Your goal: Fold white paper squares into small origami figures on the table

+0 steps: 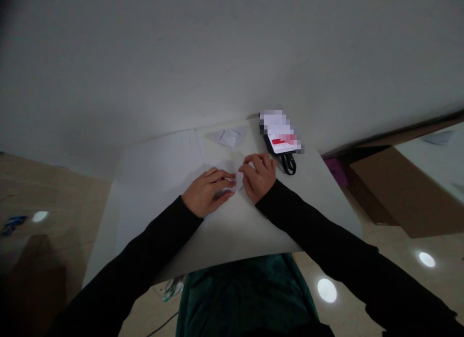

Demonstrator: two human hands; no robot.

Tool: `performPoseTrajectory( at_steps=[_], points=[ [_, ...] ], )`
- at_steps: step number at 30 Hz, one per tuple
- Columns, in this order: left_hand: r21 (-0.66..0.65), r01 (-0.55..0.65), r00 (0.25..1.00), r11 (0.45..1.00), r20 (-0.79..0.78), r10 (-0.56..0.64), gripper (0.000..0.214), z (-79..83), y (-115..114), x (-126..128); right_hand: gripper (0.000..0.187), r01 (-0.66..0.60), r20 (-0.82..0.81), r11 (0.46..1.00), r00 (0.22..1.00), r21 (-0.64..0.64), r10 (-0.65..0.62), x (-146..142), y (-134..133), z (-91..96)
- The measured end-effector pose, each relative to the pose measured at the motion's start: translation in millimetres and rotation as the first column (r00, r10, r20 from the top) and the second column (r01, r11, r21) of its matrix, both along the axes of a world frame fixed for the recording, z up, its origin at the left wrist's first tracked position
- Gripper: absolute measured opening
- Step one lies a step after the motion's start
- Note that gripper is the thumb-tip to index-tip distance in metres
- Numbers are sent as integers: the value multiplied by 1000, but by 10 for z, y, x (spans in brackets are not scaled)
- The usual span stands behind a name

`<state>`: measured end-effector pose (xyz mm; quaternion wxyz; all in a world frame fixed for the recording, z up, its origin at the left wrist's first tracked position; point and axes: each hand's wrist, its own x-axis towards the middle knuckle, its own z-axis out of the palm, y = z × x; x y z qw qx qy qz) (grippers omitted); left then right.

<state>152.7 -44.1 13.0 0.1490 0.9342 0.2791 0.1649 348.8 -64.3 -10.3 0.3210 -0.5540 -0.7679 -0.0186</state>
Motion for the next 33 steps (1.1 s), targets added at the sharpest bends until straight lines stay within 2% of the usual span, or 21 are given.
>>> performPoseTrajectory(
  at_steps=[3,11,17,21,29,33],
  points=[
    [17,3,1000,1000,17,-4,23,-42,-4,-12,18,-134,48,987,990,90,130,2,-167,-1],
    [61,-19,996,998,91,13,24,-153,-22,-34,26,-214,33,975,977,53,213,53,-274,-96],
    [72,-18,994,997,112,10,23,-157,-17,-25,29,-255,3,964,967,76,256,64,-244,-115],
    [74,-18,996,997,85,12,23,-130,-31,-10,27,-280,7,945,959,168,282,82,-224,-150],
    [85,-6,999,996,45,2,21,-107,-32,-13,21,-294,185,909,951,295,247,-17,-317,-92],
    [82,-2,999,997,45,-2,23,-108,-18,-8,21,-311,236,911,939,270,250,-22,-382,-64]
  ],
)
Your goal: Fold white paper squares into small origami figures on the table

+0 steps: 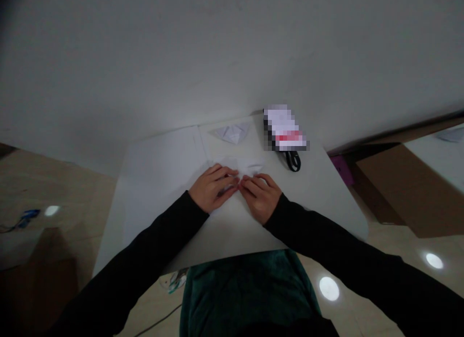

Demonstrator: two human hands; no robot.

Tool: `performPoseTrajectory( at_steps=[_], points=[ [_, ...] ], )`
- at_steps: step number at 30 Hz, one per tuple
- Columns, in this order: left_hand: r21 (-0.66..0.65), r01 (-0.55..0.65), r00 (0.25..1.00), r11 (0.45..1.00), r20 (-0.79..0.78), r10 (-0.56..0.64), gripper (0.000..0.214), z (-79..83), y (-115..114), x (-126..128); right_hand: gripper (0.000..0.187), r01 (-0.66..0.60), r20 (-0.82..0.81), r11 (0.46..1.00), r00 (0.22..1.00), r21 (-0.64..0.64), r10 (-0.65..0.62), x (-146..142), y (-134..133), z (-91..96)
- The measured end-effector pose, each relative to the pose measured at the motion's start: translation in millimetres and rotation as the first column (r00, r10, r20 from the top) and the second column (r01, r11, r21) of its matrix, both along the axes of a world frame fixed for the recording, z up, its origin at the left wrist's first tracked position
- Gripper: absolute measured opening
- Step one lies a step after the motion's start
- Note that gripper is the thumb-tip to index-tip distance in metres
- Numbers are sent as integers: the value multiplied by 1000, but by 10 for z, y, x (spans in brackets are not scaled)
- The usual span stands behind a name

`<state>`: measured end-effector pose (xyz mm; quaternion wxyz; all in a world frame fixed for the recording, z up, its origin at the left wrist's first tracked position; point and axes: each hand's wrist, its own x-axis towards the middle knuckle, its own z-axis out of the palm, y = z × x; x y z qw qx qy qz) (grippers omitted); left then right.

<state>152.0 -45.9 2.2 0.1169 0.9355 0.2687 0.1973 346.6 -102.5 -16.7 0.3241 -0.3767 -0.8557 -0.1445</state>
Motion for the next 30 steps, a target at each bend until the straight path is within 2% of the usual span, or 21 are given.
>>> performPoseTrajectory(
  at_steps=[6,9,13,17,21,30],
  points=[
    [-24,-3,1000,1000,4,3,25,6,-9,2,24,57,-43,997,997,-45,-59,207,86,-77],
    [-29,8,1000,1000,13,-8,24,2,1,-5,24,99,-72,995,992,-27,-100,324,168,-115],
    [-36,70,996,997,50,-68,24,-21,40,-18,23,139,-10,990,990,8,-139,337,188,-84],
    [-34,108,990,993,98,-105,25,-55,62,-19,22,60,-24,997,998,42,-59,184,107,-41],
    [-28,98,991,995,100,-95,24,-53,52,-14,24,-71,-32,997,997,-8,70,44,34,-32],
    [-14,84,992,996,93,-82,22,-19,32,-2,23,-135,-26,991,991,-23,135,-43,5,-37]
  ],
)
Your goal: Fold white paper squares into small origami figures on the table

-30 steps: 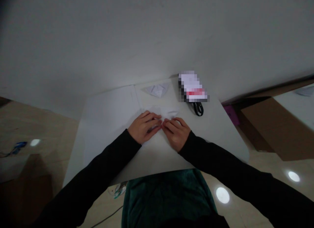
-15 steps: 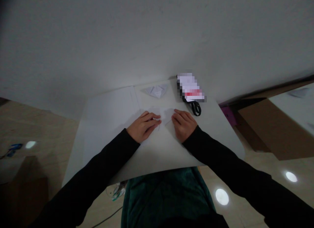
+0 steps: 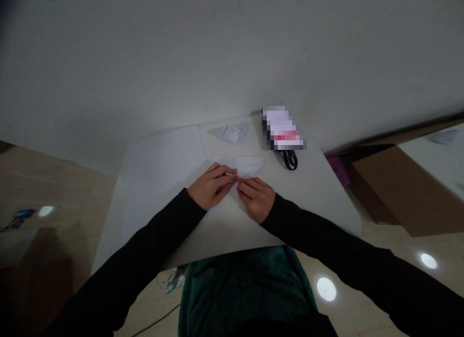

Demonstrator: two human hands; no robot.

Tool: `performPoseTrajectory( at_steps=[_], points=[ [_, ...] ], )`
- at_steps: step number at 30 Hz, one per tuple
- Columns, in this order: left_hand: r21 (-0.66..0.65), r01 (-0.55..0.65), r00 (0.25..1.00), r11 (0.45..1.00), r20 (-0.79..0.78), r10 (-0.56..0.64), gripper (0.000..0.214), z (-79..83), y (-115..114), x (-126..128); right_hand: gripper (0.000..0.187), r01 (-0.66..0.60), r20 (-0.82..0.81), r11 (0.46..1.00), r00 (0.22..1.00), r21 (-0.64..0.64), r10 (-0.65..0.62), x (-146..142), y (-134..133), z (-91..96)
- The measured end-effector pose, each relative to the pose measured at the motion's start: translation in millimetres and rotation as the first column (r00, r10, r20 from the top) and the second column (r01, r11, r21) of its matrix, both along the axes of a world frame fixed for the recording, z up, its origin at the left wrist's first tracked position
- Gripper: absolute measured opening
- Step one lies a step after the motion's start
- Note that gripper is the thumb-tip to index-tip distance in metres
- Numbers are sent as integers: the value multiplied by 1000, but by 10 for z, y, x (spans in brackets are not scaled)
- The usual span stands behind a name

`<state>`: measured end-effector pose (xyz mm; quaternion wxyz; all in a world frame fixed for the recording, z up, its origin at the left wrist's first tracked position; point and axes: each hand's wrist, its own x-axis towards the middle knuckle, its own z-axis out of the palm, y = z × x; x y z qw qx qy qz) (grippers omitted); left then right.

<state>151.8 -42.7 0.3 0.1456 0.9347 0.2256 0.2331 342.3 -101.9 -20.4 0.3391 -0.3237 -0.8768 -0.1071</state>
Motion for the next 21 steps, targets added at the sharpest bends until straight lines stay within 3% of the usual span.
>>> performPoseTrajectory(
  at_steps=[7,13,17,21],
  points=[
    [-8,-7,1000,1000,-15,7,25,-3,-29,16,24,-32,-44,997,999,-74,29,-26,16,-13],
    [-37,-83,986,996,-149,77,47,32,-91,-111,27,55,-224,981,970,-188,-97,220,298,-128],
    [-140,-11,993,990,-114,-5,67,83,38,-318,25,-7,-251,977,967,-215,-48,264,390,-158],
    [-168,-30,997,985,-79,17,62,140,165,-430,25,-57,-336,977,942,-207,-16,250,395,-158]
  ],
)
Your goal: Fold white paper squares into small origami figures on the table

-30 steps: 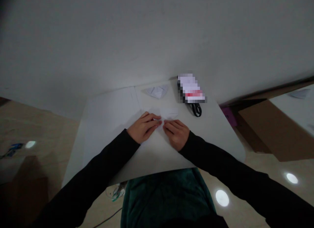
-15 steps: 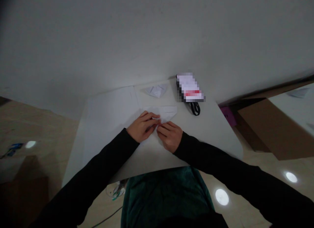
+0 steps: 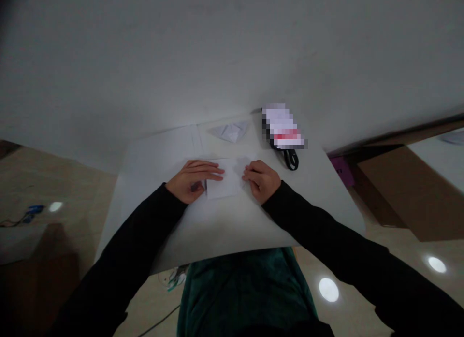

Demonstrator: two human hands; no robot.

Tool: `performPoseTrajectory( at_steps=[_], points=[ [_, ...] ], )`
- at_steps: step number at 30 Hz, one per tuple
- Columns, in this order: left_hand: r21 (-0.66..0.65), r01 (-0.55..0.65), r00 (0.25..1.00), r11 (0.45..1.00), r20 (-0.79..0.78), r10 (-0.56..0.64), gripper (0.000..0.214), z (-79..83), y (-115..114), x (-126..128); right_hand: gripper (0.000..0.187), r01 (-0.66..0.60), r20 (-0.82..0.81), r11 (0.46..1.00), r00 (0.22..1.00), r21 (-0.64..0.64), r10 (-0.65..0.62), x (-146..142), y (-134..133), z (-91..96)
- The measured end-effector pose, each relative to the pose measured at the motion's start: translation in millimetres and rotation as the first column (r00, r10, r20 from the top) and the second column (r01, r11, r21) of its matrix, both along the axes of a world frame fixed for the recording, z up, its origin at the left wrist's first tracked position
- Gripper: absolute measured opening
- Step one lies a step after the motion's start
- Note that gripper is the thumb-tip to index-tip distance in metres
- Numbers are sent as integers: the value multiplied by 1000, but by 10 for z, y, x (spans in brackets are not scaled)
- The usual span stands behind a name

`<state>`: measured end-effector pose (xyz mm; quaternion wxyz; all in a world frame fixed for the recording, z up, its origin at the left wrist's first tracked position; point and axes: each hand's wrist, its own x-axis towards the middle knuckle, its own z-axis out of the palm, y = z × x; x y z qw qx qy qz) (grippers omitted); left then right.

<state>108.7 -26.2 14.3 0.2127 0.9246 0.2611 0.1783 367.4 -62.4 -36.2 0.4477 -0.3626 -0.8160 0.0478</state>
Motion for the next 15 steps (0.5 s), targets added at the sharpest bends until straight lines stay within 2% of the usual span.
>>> performPoseTrajectory(
  at_steps=[2,6,8,13,15],
  points=[
    [6,-2,1000,1000,10,2,55,33,12,-7,25,-11,-24,1000,1000,-15,10,-3,-3,7],
    [12,-18,1000,1000,5,18,20,52,9,10,25,-37,0,999,999,-28,37,-15,-12,32],
    [-22,-19,1000,1000,21,20,10,26,28,22,24,-51,27,999,998,0,51,-30,-20,37],
    [-191,-1,996,982,89,18,19,-36,95,115,26,-21,118,1000,993,-21,23,-63,-46,21],
    [-271,-37,990,962,123,73,23,-45,116,178,27,-19,140,999,990,-37,24,-66,-54,16]
  ],
)
